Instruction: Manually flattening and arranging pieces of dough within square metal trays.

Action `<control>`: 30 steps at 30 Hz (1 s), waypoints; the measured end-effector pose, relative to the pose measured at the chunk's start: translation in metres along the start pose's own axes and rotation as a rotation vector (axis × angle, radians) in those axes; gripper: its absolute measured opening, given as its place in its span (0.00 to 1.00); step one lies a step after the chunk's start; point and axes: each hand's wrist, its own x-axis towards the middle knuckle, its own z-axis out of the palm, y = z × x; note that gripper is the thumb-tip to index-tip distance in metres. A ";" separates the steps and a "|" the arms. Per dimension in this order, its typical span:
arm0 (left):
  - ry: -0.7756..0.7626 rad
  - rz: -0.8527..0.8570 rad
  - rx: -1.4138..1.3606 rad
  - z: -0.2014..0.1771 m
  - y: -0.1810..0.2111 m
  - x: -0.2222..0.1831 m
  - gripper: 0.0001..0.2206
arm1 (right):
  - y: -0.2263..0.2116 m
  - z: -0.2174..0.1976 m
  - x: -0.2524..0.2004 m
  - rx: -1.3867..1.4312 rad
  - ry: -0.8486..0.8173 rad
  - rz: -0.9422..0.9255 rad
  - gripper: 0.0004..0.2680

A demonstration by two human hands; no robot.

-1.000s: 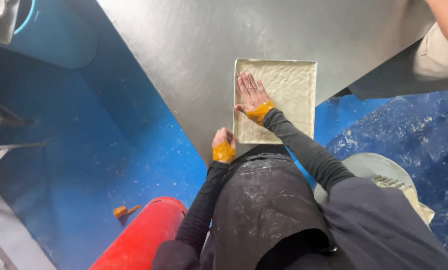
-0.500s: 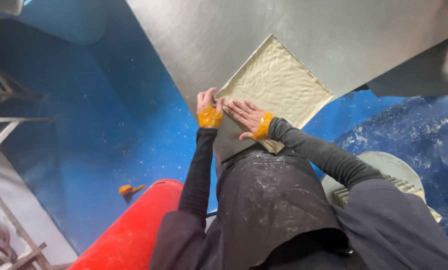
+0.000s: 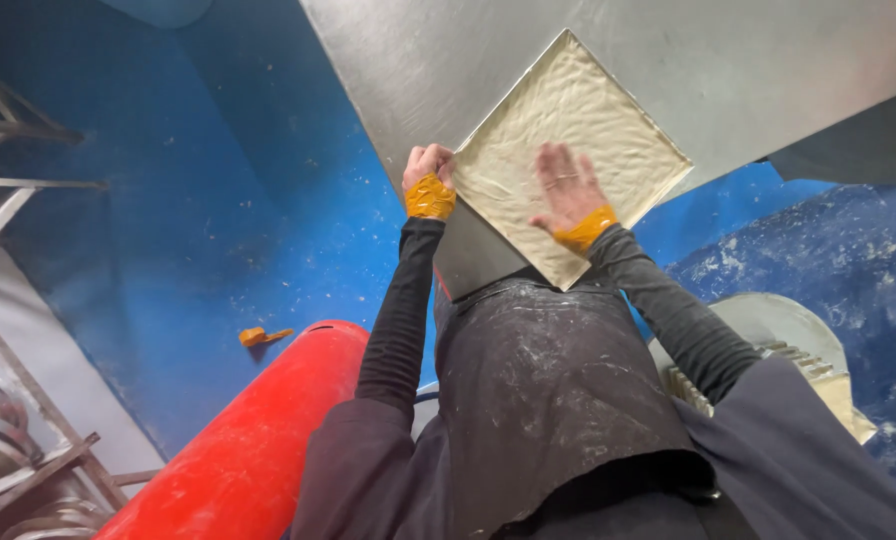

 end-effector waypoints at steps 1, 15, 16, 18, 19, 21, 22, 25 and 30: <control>0.003 -0.003 -0.002 0.002 -0.001 0.001 0.05 | 0.007 0.003 -0.004 -0.002 -0.003 -0.003 0.40; 0.003 0.035 -0.030 0.001 -0.010 0.002 0.05 | -0.019 0.002 -0.015 0.032 -0.078 -0.077 0.40; 0.008 0.032 -0.027 -0.002 -0.009 0.002 0.05 | -0.023 -0.002 -0.012 0.033 -0.078 -0.083 0.40; 0.001 0.035 -0.017 -0.005 -0.008 0.003 0.06 | -0.029 -0.009 -0.007 -0.027 -0.095 -0.086 0.39; 0.004 0.033 -0.021 -0.002 -0.008 0.004 0.06 | -0.034 -0.010 -0.004 -0.032 -0.098 -0.088 0.39; 0.001 0.025 -0.035 -0.003 -0.007 0.005 0.06 | -0.047 -0.013 0.003 0.004 -0.087 -0.099 0.37; 0.000 0.019 -0.031 -0.005 -0.009 0.001 0.06 | -0.050 -0.012 0.006 0.009 -0.091 -0.102 0.37; 0.000 0.030 -0.029 -0.001 -0.013 0.004 0.06 | -0.053 -0.011 0.024 -0.035 -0.122 -0.083 0.37; 0.010 0.025 -0.043 0.001 -0.014 -0.001 0.07 | -0.077 -0.023 0.043 -0.070 -0.062 -0.138 0.40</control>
